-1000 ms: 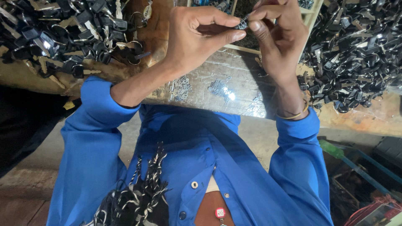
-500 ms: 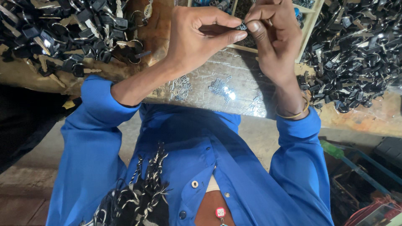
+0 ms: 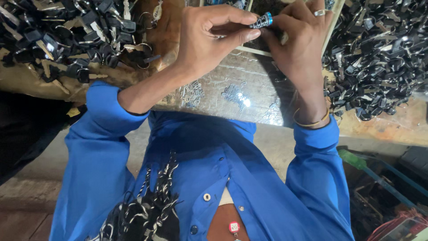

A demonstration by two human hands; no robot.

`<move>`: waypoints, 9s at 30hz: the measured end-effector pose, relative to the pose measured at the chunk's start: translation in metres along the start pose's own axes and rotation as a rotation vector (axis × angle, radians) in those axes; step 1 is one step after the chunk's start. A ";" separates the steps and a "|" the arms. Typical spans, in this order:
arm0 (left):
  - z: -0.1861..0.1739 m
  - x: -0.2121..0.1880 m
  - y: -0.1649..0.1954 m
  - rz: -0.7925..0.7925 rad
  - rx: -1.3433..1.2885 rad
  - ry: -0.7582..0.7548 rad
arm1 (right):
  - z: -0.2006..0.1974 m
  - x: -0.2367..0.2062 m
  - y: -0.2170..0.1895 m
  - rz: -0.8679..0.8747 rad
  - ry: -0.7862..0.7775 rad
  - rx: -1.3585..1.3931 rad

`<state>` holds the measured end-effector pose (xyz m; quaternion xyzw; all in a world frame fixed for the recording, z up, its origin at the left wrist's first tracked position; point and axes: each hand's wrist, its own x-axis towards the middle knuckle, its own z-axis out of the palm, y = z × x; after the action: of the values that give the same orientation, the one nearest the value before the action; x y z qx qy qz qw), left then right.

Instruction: The person assembles padlock cylinder components at a workbench. They pick small metal pins and springs from a compartment tray, insert them into a lock cylinder body held in their hands, and place finished cylinders back into the tray compartments.

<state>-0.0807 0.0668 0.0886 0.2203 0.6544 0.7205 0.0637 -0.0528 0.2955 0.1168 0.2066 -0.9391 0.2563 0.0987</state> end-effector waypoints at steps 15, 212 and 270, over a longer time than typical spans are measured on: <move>0.007 0.002 0.003 0.034 0.112 0.006 | -0.020 -0.001 -0.007 0.078 0.128 0.360; 0.010 -0.010 -0.002 0.179 0.176 -0.032 | 0.002 -0.017 -0.023 0.180 0.106 0.706; 0.065 -0.259 0.010 -0.239 0.112 0.085 | 0.010 -0.212 -0.060 0.442 0.080 0.136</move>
<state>0.1794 0.0259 0.0407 0.1136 0.7172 0.6789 0.1089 0.1627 0.3146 0.0727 -0.0080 -0.9374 0.3425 0.0630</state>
